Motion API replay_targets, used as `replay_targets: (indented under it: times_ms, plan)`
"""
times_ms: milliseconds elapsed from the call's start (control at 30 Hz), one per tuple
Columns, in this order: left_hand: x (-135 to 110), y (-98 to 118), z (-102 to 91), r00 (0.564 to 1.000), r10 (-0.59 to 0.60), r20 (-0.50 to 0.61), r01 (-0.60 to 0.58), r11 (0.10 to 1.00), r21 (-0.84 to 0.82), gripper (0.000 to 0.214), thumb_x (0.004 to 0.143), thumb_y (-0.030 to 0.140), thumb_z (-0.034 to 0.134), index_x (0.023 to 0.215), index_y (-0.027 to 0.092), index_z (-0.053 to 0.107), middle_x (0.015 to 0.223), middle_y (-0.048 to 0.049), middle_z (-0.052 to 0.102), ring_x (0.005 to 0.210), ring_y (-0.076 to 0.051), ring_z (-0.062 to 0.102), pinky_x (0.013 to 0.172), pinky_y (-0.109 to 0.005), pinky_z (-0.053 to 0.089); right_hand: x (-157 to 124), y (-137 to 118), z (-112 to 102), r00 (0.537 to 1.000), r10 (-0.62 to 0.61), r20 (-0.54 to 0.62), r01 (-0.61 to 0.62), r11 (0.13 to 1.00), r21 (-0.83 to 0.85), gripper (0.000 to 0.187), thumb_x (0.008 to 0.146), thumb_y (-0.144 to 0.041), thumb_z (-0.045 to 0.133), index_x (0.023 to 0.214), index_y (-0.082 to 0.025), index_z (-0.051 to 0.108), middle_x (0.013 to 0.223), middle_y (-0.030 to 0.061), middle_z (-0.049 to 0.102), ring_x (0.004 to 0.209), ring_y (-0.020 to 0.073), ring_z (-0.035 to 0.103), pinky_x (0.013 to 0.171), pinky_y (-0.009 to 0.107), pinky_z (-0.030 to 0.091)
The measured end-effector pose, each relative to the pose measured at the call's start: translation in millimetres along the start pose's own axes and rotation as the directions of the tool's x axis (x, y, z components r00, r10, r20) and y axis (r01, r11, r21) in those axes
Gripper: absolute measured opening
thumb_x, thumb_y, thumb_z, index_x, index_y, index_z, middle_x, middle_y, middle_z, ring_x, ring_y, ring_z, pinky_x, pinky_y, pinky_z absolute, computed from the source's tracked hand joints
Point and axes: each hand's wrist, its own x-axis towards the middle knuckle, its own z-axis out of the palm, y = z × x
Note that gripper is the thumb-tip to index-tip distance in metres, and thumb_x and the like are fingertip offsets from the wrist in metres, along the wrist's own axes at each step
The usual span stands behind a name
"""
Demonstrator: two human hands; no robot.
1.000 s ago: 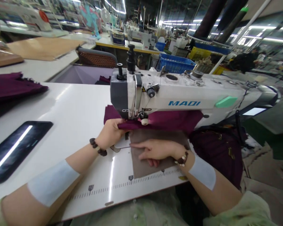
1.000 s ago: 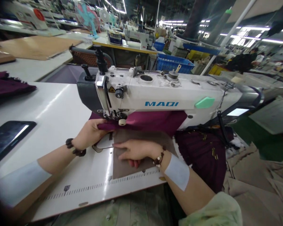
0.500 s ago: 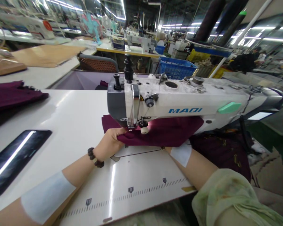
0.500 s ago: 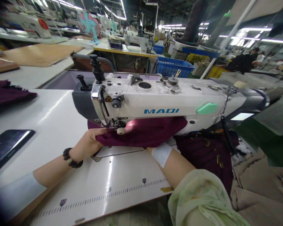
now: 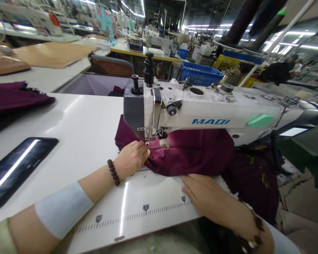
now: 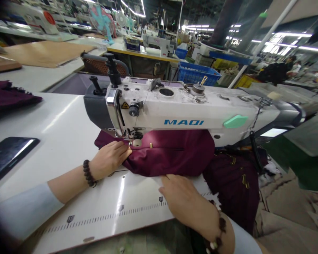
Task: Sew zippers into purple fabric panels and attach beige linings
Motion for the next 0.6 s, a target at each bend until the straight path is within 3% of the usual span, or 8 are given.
replay_targets:
  times_ms: [67, 133, 200, 233, 367, 433, 533, 600]
  plan:
    - [2.9, -0.2, 0.6, 0.999, -0.036, 0.018, 0.036, 0.999, -0.006, 0.025, 0.09, 0.013, 0.039, 0.078, 0.011, 0.06, 0.076, -0.0099, 0.058, 0.075, -0.022, 0.049, 0.065, -0.034, 0.039, 1.7, -11.0, -18.0, 0.989, -0.145, -0.029, 0.147, 0.977, 0.151, 0.026, 0.093, -0.026, 0.039, 0.088, -0.017, 0.063, 0.086, 0.0044, 0.063, 0.08, 0.0155, 0.059, 0.074, 0.026, 0.043]
    - [5.9, 1.5, 0.5, 0.997, -0.074, 0.038, 0.075, 0.997, -0.02, 0.022, 0.089, 0.013, 0.042, 0.078, 0.011, 0.06, 0.078, -0.0101, 0.059, 0.078, -0.023, 0.05, 0.067, -0.034, 0.04, 16.4, -20.5, -31.7, 0.963, -0.195, -0.187, 0.234, 0.946, 0.223, 0.031, 0.095, -0.027, 0.036, 0.082, -0.017, 0.063, 0.08, 0.0017, 0.063, 0.075, 0.012, 0.058, 0.07, 0.022, 0.042]
    - [8.0, 4.8, 0.1, 0.992, -0.117, 0.056, 0.119, 0.992, -0.03, 0.022, 0.089, 0.013, 0.043, 0.077, 0.011, 0.06, 0.078, -0.0098, 0.059, 0.078, -0.023, 0.051, 0.067, -0.034, 0.04, 41.3, -27.6, -34.3, 0.909, -0.182, -0.374, 0.242, 0.963, 0.117, 0.028, 0.095, -0.023, 0.036, 0.089, -0.015, 0.062, 0.087, 0.0041, 0.063, 0.083, 0.0136, 0.057, 0.078, 0.024, 0.042]
    - [8.2, 6.7, -0.6, 0.988, -0.139, 0.068, 0.141, 0.989, -0.036, 0.022, 0.089, 0.013, 0.042, 0.077, 0.011, 0.061, 0.077, -0.0097, 0.059, 0.078, -0.023, 0.051, 0.066, -0.034, 0.041, 54.9, -29.9, -31.0, 0.893, -0.184, -0.41, 0.213, 0.977, 0.026, 0.027, 0.094, -0.022, 0.036, 0.095, -0.014, 0.062, 0.093, 0.0064, 0.062, 0.089, 0.0158, 0.057, 0.083, 0.027, 0.041]
    - [1.6, 13.2, -13.1, 0.973, -0.183, 0.137, 0.195, 0.978, -0.077, 0.021, 0.089, 0.015, 0.044, 0.083, 0.011, 0.063, 0.082, -0.0094, 0.063, 0.078, -0.021, 0.055, 0.068, -0.032, 0.043, 92.6, -29.5, -4.2, 0.94, -0.195, -0.281, 0.124, 0.96, -0.253, 0.026, 0.092, -0.022, 0.04, 0.108, -0.013, 0.058, 0.108, 0.0123, 0.059, 0.103, 0.0239, 0.052, 0.091, 0.04, 0.04]
    - [-4.2, 11.6, -25.8, 0.96, -0.16, 0.231, 0.2, 0.967, -0.158, 0.026, 0.085, 0.031, 0.055, 0.097, 0.009, 0.062, 0.098, -0.0131, 0.064, 0.086, -0.023, 0.057, 0.074, -0.033, 0.045, 96.1, -25.1, 5.5, 0.949, -0.223, -0.221, 0.157, 0.947, -0.281, 0.03, 0.091, -0.019, 0.041, 0.118, -0.013, 0.052, 0.122, 0.0136, 0.052, 0.115, 0.0247, 0.046, 0.097, 0.044, 0.036]
    - [-8.6, 0.0, -43.6, 0.917, -0.063, 0.395, 0.213, 0.912, -0.349, 0.065, 0.075, 0.061, 0.056, 0.111, 0.008, 0.059, 0.118, -0.0182, 0.058, 0.104, -0.028, 0.055, 0.085, -0.035, 0.044, 91.1, -21.7, 8.9, 0.953, -0.245, -0.177, 0.191, 0.943, -0.273, 0.036, 0.091, -0.014, 0.038, 0.126, -0.015, 0.045, 0.133, 0.0128, 0.044, 0.124, 0.0238, 0.038, 0.102, 0.05, 0.031]
    - [-7.5, -8.8, -48.4, 0.907, -0.036, 0.421, 0.242, 0.861, -0.447, 0.054, 0.084, 0.059, 0.045, 0.107, 0.012, 0.062, 0.113, -0.013, 0.062, 0.102, -0.023, 0.058, 0.086, -0.03, 0.045, 87.8, -24.5, 9.3, 0.959, -0.214, -0.183, 0.16, 0.949, -0.272, 0.034, 0.093, -0.017, 0.036, 0.125, -0.016, 0.045, 0.134, 0.012, 0.043, 0.125, 0.025, 0.038, 0.101, 0.058, 0.027]
